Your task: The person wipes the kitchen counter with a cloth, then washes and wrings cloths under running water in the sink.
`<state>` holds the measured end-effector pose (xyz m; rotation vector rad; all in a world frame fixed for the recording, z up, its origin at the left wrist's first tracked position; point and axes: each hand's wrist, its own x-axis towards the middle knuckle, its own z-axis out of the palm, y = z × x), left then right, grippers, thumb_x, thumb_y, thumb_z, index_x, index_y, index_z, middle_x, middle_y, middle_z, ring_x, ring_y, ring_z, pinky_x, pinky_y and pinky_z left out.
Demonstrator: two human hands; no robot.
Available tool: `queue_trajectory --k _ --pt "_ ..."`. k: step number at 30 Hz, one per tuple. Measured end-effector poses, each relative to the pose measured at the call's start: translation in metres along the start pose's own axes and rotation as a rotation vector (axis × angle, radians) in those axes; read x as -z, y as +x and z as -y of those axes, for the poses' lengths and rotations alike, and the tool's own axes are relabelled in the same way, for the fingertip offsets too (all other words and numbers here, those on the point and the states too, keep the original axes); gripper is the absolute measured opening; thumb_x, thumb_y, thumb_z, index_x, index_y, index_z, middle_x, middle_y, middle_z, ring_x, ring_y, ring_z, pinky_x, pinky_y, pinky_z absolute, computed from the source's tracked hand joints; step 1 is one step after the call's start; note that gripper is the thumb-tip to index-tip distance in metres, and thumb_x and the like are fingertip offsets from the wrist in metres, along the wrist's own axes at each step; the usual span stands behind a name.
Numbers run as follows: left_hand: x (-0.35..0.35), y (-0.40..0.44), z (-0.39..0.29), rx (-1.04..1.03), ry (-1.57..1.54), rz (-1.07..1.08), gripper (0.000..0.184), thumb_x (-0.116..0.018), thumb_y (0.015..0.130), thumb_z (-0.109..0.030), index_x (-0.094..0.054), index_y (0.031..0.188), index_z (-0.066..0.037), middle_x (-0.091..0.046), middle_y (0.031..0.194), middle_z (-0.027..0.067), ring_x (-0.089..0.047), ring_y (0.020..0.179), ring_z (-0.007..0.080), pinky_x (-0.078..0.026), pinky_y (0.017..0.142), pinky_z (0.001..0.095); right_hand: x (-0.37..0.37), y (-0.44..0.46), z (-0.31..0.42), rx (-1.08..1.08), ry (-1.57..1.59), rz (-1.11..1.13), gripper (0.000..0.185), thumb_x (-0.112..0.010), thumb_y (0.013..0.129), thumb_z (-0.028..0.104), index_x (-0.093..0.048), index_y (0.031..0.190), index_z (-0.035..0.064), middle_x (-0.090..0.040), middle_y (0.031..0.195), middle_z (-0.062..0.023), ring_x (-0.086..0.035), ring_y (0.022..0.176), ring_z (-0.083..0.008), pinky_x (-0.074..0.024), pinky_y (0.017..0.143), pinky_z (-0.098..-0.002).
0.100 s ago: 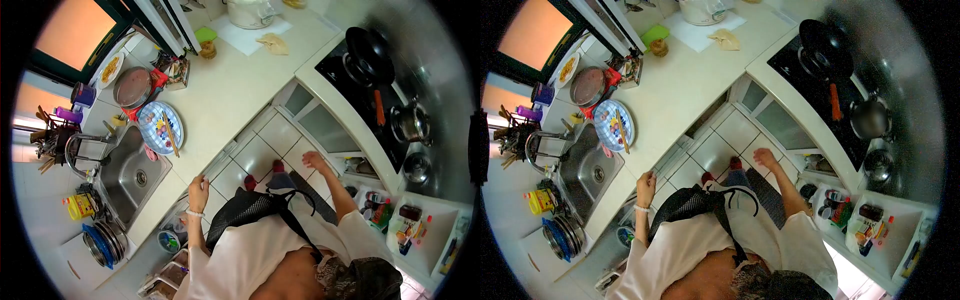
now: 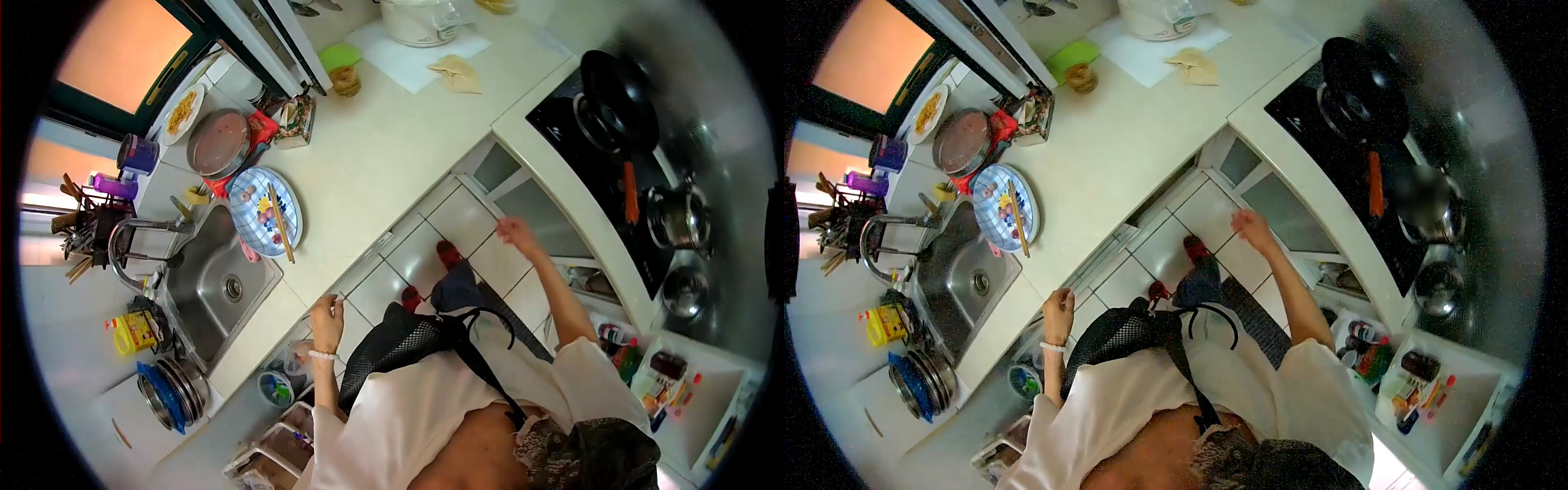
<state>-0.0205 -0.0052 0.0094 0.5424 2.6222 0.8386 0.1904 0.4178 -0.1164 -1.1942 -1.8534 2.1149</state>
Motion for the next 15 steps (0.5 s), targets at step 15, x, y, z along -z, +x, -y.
queue_trajectory --k 15 --pt "-0.063 -0.022 -0.081 0.371 0.173 -0.341 0.027 -0.062 0.074 -0.011 -0.048 0.058 0.006 -0.044 0.052 0.0214 -0.047 0.047 0.0303 -0.035 0.047 0.0392 0.012 0.245 0.229 0.982 -0.937 -0.335 0.053 -0.059 0.076 0.010 -0.039 0.123 -0.0039 -0.039 0.124 -0.0234 -0.036 0.114 -0.0395 -0.0323 0.096 -0.0446"
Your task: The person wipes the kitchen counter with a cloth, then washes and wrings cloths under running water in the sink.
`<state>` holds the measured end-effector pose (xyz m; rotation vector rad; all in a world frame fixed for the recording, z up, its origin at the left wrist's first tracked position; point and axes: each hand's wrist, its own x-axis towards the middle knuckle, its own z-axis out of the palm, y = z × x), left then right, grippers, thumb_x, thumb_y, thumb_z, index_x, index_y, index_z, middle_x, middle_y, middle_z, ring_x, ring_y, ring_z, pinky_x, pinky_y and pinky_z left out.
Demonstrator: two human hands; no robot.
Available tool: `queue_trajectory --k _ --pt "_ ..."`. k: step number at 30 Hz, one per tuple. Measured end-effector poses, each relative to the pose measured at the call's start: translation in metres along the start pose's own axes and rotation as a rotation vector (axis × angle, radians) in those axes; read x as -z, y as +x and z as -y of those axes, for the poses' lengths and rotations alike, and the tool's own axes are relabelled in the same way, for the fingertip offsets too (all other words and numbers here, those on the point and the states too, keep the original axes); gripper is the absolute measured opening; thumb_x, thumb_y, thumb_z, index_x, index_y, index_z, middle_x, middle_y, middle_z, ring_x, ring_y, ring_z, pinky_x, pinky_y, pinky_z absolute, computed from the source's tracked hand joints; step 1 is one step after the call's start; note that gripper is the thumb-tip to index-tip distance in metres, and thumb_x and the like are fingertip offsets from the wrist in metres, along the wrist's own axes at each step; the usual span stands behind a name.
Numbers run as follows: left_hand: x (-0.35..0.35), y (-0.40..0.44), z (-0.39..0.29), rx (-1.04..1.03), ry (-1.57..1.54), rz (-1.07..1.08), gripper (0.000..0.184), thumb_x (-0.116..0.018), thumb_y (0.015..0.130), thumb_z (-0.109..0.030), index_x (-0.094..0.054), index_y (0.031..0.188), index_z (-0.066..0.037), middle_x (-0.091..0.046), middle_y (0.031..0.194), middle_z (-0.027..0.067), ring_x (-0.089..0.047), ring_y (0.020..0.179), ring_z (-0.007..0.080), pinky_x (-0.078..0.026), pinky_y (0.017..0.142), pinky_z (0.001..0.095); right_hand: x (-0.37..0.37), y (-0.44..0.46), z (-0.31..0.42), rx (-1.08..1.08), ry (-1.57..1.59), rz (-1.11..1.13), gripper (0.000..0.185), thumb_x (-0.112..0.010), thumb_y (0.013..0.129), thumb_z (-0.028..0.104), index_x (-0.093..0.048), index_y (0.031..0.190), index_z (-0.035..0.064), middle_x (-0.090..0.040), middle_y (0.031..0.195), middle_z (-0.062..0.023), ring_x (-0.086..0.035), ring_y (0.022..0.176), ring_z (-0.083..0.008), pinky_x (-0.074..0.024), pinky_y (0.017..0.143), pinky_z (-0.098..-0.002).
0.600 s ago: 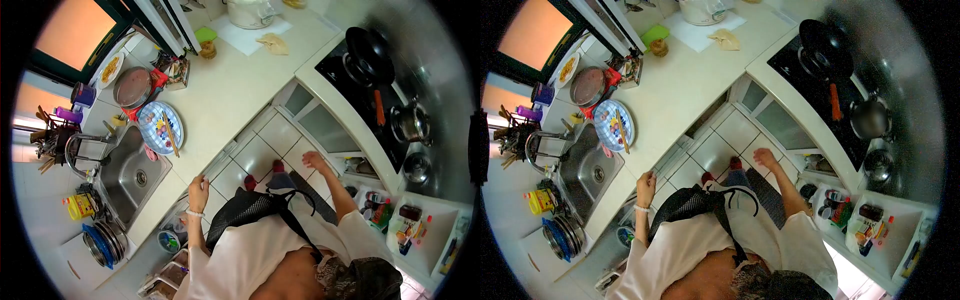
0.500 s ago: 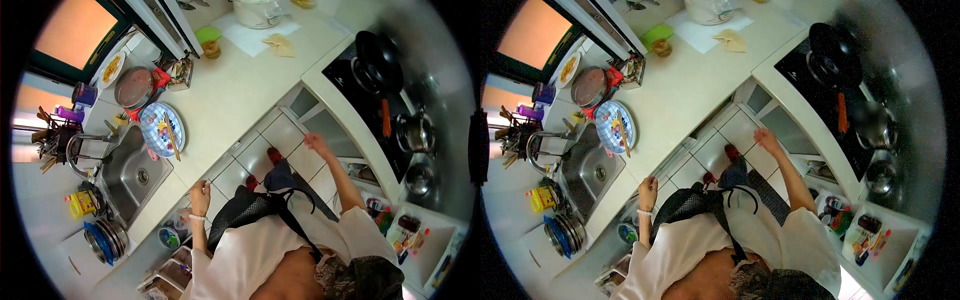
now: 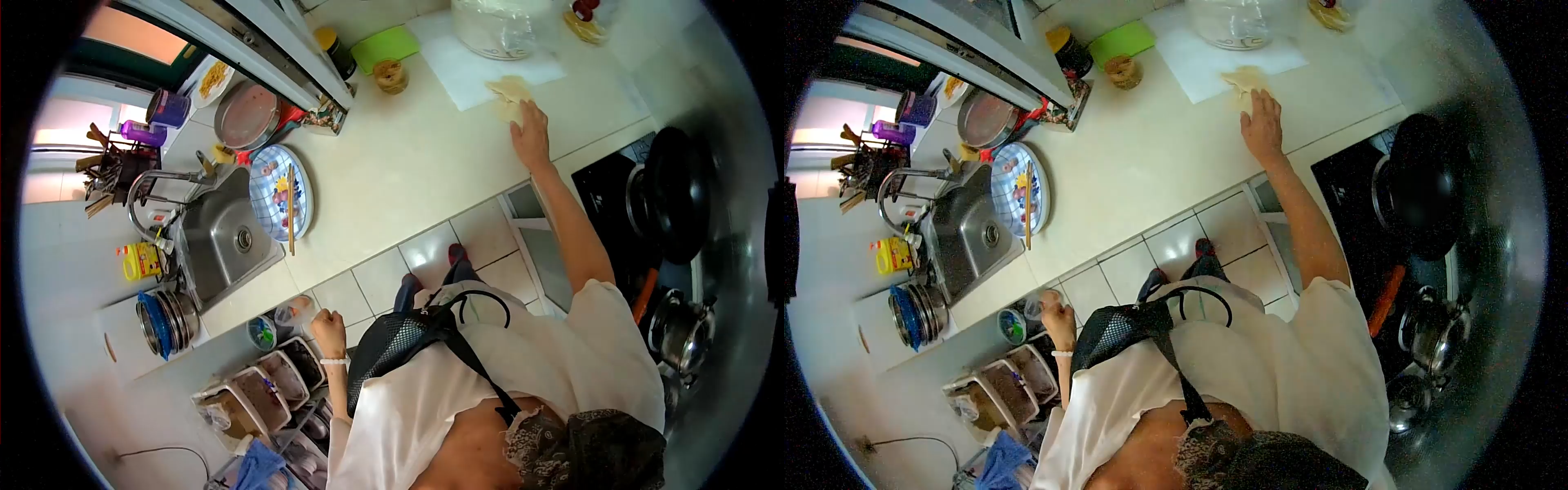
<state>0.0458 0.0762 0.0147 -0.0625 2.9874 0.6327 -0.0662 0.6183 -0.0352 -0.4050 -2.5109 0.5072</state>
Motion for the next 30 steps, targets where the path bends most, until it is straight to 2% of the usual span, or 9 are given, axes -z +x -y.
queue_trajectory --k 1,4,6,12,16,19,21,25,30 --pt "-0.006 -0.004 0.002 -0.011 0.020 -0.076 0.023 -0.063 0.072 -0.009 -0.048 0.060 0.005 -0.043 0.050 0.0205 -0.049 0.048 0.0303 -0.035 0.047 0.0396 -0.005 0.006 -0.002 0.007 0.006 0.007 0.053 -0.059 0.076 0.010 -0.039 0.123 -0.0039 -0.039 0.124 -0.0234 -0.036 0.114 -0.0395 -0.0323 0.096 -0.0446" --pt "-0.010 -0.011 -0.001 -0.005 -0.025 -0.015 0.016 -0.063 0.069 -0.004 -0.052 0.078 0.004 -0.052 0.076 0.0201 -0.053 0.053 0.0296 -0.041 0.052 0.0381 -0.020 0.009 -0.010 0.028 -0.107 0.032 0.056 -0.058 0.077 0.015 -0.036 0.126 -0.0017 -0.035 0.129 -0.0221 -0.033 0.117 -0.0389 -0.0293 0.099 -0.0453" --pt "-0.009 -0.008 -0.012 -0.001 -0.049 0.073 0.032 -0.065 0.068 -0.004 -0.049 0.095 0.002 -0.048 0.103 0.0186 -0.053 0.060 0.0290 -0.045 0.058 0.0365 -0.035 0.004 -0.018 -0.226 -0.242 0.390 0.058 -0.057 0.079 0.020 -0.033 0.128 0.0000 -0.032 0.132 -0.0208 -0.031 0.120 -0.0386 -0.0264 0.100 -0.0464" --pt "-0.029 0.026 -0.018 -0.006 -0.046 0.070 0.041 -0.073 0.064 -0.010 -0.046 0.092 0.002 -0.046 0.093 0.0180 -0.052 0.073 0.0336 -0.044 0.066 0.0390 -0.043 -0.018 -0.028 -0.015 -0.283 0.230 0.053 -0.054 0.081 0.023 -0.037 0.124 -0.0020 -0.037 0.129 -0.0231 -0.035 0.118 -0.0398 -0.0309 0.097 -0.0446" --pt "-0.034 0.048 -0.028 -0.109 0.083 0.159 0.039 -0.073 0.064 -0.015 -0.046 0.087 0.002 -0.045 0.092 0.0184 -0.051 0.078 0.0375 -0.044 0.067 0.0416 -0.037 -0.015 -0.034 0.012 -0.233 0.257 0.049 -0.054 0.081 0.020 -0.039 0.124 0.0001 -0.040 0.126 -0.0202 -0.035 0.118 -0.0366 -0.0296 0.098 -0.0441" --pt "-0.032 0.052 -0.033 -0.010 0.079 0.230 0.038 -0.073 0.065 -0.017 -0.047 0.085 0.002 -0.045 0.092 0.0179 -0.051 0.078 0.0370 -0.044 0.067 0.0421 -0.021 0.005 -0.011 -0.129 -0.085 0.220 0.047 -0.055 0.080 0.017 -0.041 0.122 -0.0006 -0.045 0.119 -0.0210 -0.039 0.113 -0.0373 -0.0312 0.096 -0.0433" --pt "-0.035 0.052 -0.026 0.018 0.050 0.223 0.036 -0.075 0.063 -0.017 -0.048 0.080 0.001 -0.047 0.085 0.0170 -0.049 0.076 0.0324 -0.043 0.066 0.0390 -0.021 0.011 -0.013 0.102 -0.006 -0.002 0.046 -0.057 0.079 0.014 -0.043 0.120 -0.0012 -0.047 0.113 -0.0195 -0.041 0.108 -0.0370 -0.0333 0.093 -0.0443" --pt "-0.037 0.053 -0.022 0.065 0.047 0.202 0.036 -0.074 0.065 -0.018 -0.047 0.078 0.002 -0.046 0.085 0.0173 -0.049 0.076 0.0333 -0.042 0.065 0.0393 -0.042 0.021 -0.020 0.091 -0.047 -0.040 0.045 -0.059 0.078 0.014 -0.045 0.119 0.0021 -0.049 0.109 -0.0175 -0.044 0.103 -0.0357 -0.0362 0.089 -0.0441" --pt "-0.041 0.049 -0.011 -0.009 0.024 0.149 0.034 -0.071 0.068 -0.016 -0.045 0.081 0.002 -0.045 0.087 0.0177 -0.049 0.074 0.0371 -0.043 0.065 0.0415 -0.059 0.022 -0.033 -0.116 -0.126 0.053 0.024 -0.060 0.077 0.015 -0.061 0.099 0.0058 -0.054 0.096 -0.0139 -0.049 0.094 -0.0310 -0.0413 0.081 -0.0404"
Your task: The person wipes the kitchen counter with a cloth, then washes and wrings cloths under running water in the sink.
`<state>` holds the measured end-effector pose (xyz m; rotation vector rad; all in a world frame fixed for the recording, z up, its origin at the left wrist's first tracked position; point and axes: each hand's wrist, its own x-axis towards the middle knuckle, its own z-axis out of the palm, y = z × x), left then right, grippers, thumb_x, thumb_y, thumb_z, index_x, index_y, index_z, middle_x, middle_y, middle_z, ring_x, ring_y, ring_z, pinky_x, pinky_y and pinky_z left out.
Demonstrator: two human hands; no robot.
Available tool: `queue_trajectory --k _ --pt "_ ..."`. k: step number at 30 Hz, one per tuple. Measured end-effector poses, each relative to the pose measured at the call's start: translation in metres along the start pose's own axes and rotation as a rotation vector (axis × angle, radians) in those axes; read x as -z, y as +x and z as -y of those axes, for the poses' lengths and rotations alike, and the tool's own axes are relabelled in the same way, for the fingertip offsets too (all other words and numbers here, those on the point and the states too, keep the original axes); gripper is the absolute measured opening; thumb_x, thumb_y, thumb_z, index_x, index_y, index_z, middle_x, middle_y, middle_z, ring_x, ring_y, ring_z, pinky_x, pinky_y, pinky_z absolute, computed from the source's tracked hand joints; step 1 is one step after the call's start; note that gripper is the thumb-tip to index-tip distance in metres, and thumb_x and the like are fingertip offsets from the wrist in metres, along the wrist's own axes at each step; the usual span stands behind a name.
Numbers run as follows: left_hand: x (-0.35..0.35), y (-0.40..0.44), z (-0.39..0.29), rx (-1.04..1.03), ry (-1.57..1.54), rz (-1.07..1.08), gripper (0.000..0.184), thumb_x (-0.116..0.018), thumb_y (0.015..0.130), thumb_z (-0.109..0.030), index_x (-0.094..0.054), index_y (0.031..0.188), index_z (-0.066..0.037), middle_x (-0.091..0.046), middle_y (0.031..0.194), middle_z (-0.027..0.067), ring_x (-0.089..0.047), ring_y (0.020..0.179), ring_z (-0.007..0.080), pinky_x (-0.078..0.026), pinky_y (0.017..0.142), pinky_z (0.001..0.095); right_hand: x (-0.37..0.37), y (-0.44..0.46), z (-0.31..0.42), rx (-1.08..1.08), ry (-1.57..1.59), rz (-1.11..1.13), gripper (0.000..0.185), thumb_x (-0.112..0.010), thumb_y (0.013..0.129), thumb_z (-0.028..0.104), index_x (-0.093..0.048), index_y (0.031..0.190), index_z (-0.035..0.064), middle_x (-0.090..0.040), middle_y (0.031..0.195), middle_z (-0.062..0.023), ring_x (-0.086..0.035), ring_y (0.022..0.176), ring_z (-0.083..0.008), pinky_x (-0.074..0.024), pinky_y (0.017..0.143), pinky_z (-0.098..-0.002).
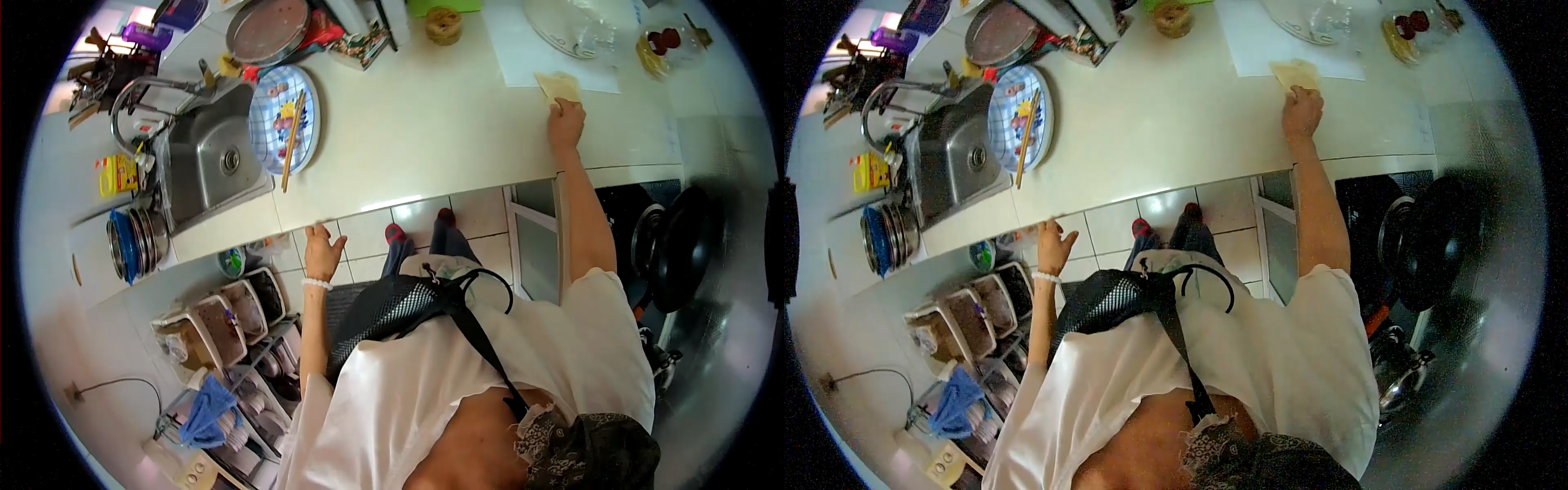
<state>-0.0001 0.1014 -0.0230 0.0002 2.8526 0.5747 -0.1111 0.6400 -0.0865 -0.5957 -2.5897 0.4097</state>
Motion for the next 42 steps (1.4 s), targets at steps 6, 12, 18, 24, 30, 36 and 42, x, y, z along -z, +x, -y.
queue_trajectory --k 6,12,18,24,30,36,42 --pt "-0.004 -0.022 0.023 0.060 -0.122 -0.077 0.029 -0.068 0.071 -0.016 -0.047 0.073 0.004 -0.047 0.078 0.0171 -0.047 0.070 0.0309 -0.041 0.063 0.0373 0.020 -0.005 0.031 -0.036 0.570 -0.008 0.017 -0.061 0.078 0.017 -0.061 0.085 0.0016 -0.057 0.083 -0.0126 -0.053 0.084 -0.0267 -0.0439 0.070 -0.0391" --pt "-0.002 -0.032 0.034 0.180 -0.263 -0.114 0.023 -0.064 0.074 -0.014 -0.050 0.070 0.004 -0.049 0.077 0.0175 -0.049 0.070 0.0330 -0.042 0.064 0.0386 -0.015 -0.063 0.086 0.378 0.351 0.035 0.018 -0.057 0.080 0.010 -0.057 0.096 0.0008 -0.053 0.095 -0.0173 -0.050 0.092 -0.0281 -0.0438 0.077 -0.0367" --pt "0.010 -0.033 0.061 0.135 -0.319 -0.183 0.021 -0.062 0.076 -0.013 -0.051 0.070 0.004 -0.050 0.075 0.0170 -0.050 0.068 0.0323 -0.042 0.063 0.0383 -0.005 -0.124 0.175 0.145 0.530 0.410 0.033 -0.047 0.083 0.005 -0.045 0.114 -0.0057 -0.044 0.120 -0.0216 -0.042 0.113 -0.0339 -0.0325 0.097 -0.0408" --pt "0.024 -0.046 0.104 0.162 -0.395 -0.181 0.020 -0.062 0.076 -0.012 -0.052 0.070 0.005 -0.051 0.074 0.0169 -0.051 0.065 0.0318 -0.042 0.061 0.0380 -0.018 -0.196 0.249 0.580 0.416 0.401 0.041 -0.050 0.079 0.003 -0.044 0.119 -0.0020 -0.040 0.127 -0.0180 -0.033 0.123 -0.0322 -0.0250 0.103 -0.0423" --pt "0.038 -0.053 0.157 0.187 -0.398 -0.216 0.020 -0.061 0.078 -0.013 -0.052 0.072 0.004 -0.053 0.074 0.0153 -0.053 0.066 0.0278 -0.043 0.061 0.0344 -0.022 -0.224 0.326 0.774 0.483 0.578 0.039 -0.051 0.076 0.000 -0.048 0.115 -0.0006 -0.042 0.127 -0.0162 -0.033 0.123 -0.0331 -0.0249 0.103 -0.0434" --pt "0.058 -0.056 0.189 0.247 -0.448 -0.286 0.019 -0.060 0.077 -0.012 -0.053 0.071 0.004 -0.054 0.073 0.0180 -0.052 0.064 0.0311 -0.042 0.060 0.0369 -0.042 -0.226 0.360 0.848 0.525 0.553 0.035 -0.050 0.076 -0.005 -0.051 0.111 0.0007 -0.046 0.122 -0.0155 -0.037 0.120 -0.0327 -0.0268 0.102 -0.0415" --pt "0.068 -0.056 0.196 0.315 -0.457 -0.276 0.020 -0.060 0.078 -0.012 -0.053 0.072 0.005 -0.054 0.071 0.0180 -0.053 0.064 0.0307 -0.042 0.060 0.0363 -0.048 -0.219 0.379 0.920 0.496 0.630 0.038 -0.047 0.075 -0.002 -0.051 0.112 0.0013 -0.047 0.123 -0.0134 -0.037 0.121 -0.0311 -0.0271 0.102 -0.0422"
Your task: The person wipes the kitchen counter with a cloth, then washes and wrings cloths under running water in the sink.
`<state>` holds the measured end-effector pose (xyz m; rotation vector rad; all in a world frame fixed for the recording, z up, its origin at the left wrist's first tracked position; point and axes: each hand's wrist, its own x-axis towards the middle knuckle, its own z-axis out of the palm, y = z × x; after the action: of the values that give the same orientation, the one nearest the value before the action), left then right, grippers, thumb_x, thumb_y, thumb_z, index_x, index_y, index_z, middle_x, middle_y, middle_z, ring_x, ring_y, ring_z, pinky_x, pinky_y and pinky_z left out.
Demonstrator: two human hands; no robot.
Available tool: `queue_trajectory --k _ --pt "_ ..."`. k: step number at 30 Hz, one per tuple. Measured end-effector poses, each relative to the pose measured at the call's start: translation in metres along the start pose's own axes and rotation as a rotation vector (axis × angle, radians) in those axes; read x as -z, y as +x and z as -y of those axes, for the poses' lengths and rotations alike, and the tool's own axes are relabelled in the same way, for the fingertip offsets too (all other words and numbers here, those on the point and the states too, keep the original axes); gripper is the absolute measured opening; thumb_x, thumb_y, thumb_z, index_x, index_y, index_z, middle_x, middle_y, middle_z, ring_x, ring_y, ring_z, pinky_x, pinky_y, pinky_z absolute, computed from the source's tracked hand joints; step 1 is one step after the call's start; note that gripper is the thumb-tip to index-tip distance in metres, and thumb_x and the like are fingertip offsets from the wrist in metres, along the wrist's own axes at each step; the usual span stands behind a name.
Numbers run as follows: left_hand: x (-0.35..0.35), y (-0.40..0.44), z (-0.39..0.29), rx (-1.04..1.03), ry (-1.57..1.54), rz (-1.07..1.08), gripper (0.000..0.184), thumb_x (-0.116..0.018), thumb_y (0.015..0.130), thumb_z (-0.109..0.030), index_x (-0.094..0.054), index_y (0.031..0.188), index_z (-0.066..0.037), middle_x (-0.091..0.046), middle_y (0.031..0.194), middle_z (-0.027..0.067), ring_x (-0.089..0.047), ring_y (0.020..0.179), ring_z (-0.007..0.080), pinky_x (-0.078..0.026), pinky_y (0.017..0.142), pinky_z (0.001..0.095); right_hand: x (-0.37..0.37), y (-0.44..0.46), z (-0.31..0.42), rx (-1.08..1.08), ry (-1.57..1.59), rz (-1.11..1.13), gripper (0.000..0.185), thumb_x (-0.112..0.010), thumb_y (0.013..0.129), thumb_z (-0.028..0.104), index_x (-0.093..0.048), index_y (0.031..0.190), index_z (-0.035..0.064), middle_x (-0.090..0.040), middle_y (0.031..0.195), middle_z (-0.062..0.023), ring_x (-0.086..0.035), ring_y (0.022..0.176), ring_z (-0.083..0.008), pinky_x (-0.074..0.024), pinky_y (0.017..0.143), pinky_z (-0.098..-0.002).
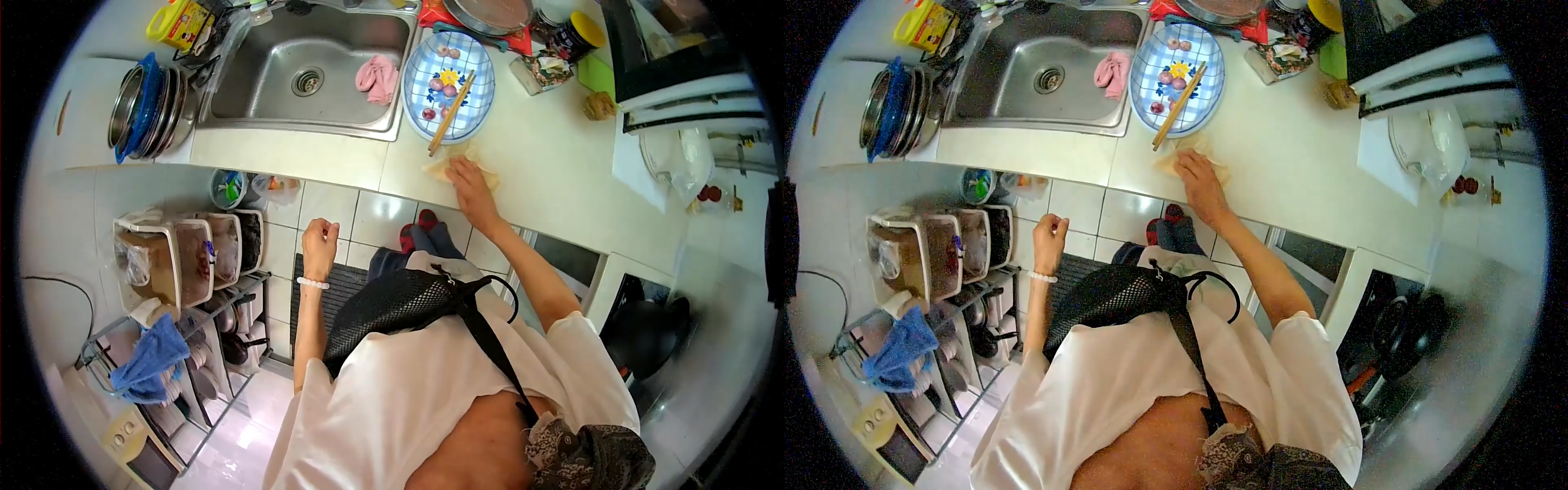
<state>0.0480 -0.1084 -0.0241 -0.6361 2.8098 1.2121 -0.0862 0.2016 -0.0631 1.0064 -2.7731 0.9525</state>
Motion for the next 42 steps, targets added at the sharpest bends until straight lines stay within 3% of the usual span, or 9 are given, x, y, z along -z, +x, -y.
queue_trajectory --k 15,17,23,27,29,31,36,41,42 --pt "0.022 -0.036 0.023 0.298 -0.016 -0.036 0.020 -0.059 0.080 -0.014 -0.056 0.076 0.005 -0.056 0.064 0.0155 -0.055 0.059 0.0240 -0.043 0.057 0.0324 -0.037 0.054 0.031 0.231 0.122 0.096 0.032 -0.047 0.076 -0.001 -0.054 0.107 -0.0007 -0.049 0.121 -0.0127 -0.041 0.118 -0.0278 -0.0321 0.099 -0.0387" --pt "0.027 -0.029 0.025 0.248 -0.007 -0.046 0.019 -0.058 0.083 -0.013 -0.053 0.075 0.004 -0.050 0.059 0.0042 -0.041 0.054 0.0093 -0.036 0.050 0.0254 -0.045 0.053 0.032 0.221 0.135 0.078 0.032 -0.047 0.075 -0.002 -0.054 0.107 -0.0008 -0.050 0.119 -0.0127 -0.042 0.117 -0.0277 -0.0331 0.098 -0.0381" --pt "0.064 0.025 0.043 0.221 0.001 0.050 0.019 -0.058 0.081 -0.014 -0.055 0.078 0.004 -0.053 0.060 0.0088 -0.046 0.055 0.0149 -0.039 0.053 0.0289 -0.063 0.073 0.049 0.196 0.134 0.065 0.032 -0.049 0.073 -0.003 -0.056 0.105 -0.0001 -0.054 0.114 -0.0124 -0.045 0.114 -0.0282 -0.0370 0.096 -0.0348" --pt "0.100 0.071 0.083 0.039 0.040 0.043 0.020 -0.058 0.082 -0.016 -0.057 0.077 0.004 -0.054 0.061 0.0100 -0.045 0.054 0.0151 -0.038 0.053 0.0287 -0.087 0.099 0.079 0.146 0.134 0.100 0.037 -0.051 0.068 -0.006 -0.057 0.104 -0.0001 -0.054 0.114 -0.0120 -0.045 0.114 -0.0280 -0.0372 0.096 -0.0347" --pt "0.120 0.092 0.102 0.047 0.068 0.057 0.021 -0.060 0.078 -0.015 -0.055 0.073 0.004 -0.056 0.064 0.0171 -0.053 0.056 0.0262 -0.041 0.055 0.0339 -0.106 0.112 0.099 0.112 0.118 0.081 0.041 -0.051 0.066 -0.009 -0.056 0.105 0.0008 -0.052 0.116 -0.0112 -0.043 0.115 -0.0275 -0.0369 0.097 -0.0344" --pt "0.148 0.112 0.110 0.110 0.065 0.122 0.019 -0.060 0.079 -0.015 -0.056 0.075 0.003 -0.057 0.064 0.0167 -0.053 0.055 0.0278 -0.042 0.055 0.0350 -0.124 0.124 0.118 0.086 0.114 0.068 0.045 -0.050 0.064 -0.011 -0.055 0.107 0.0017 -0.051 0.118 -0.0104 -0.042 0.117 -0.0269 -0.0366 0.097 -0.0340" --pt "0.192 0.143 0.151 -0.031 0.067 0.126 0.018 -0.059 0.079 -0.015 -0.056 0.075 0.002 -0.056 0.065 0.0154 -0.051 0.055 0.0255 -0.041 0.054 0.0334 -0.165 0.174 0.164 0.056 0.008 0.073 0.050 -0.048 0.065 -0.011 -0.051 0.113 0.0022 -0.046 0.123 -0.0117 -0.037 0.120 -0.0285 -0.0337 0.100 -0.0353" --pt "0.221 0.152 0.167 0.028 0.102 0.183 0.017 -0.059 0.080 -0.014 -0.056 0.078 0.003 -0.056 0.065 0.0142 -0.051 0.056 0.0240 -0.042 0.055 0.0311 -0.226 0.232 0.197 0.156 0.067 0.067 0.047 -0.049 0.067 -0.004 -0.049 0.113 0.0014 -0.047 0.121 -0.0125 -0.038 0.119 -0.0299 -0.0336 0.099 -0.0356" --pt "0.222 0.151 0.172 0.028 0.052 0.175 0.020 -0.058 0.082 -0.017 -0.056 0.079 0.003 -0.055 0.065 0.0111 -0.046 0.056 0.0187 -0.039 0.053 0.0298 -0.238 0.243 0.203 0.211 0.080 0.053 0.045 -0.049 0.068 -0.001 -0.049 0.113 0.0010 -0.048 0.118 -0.0125 -0.039 0.117 -0.0301 -0.0345 0.098 -0.0357"
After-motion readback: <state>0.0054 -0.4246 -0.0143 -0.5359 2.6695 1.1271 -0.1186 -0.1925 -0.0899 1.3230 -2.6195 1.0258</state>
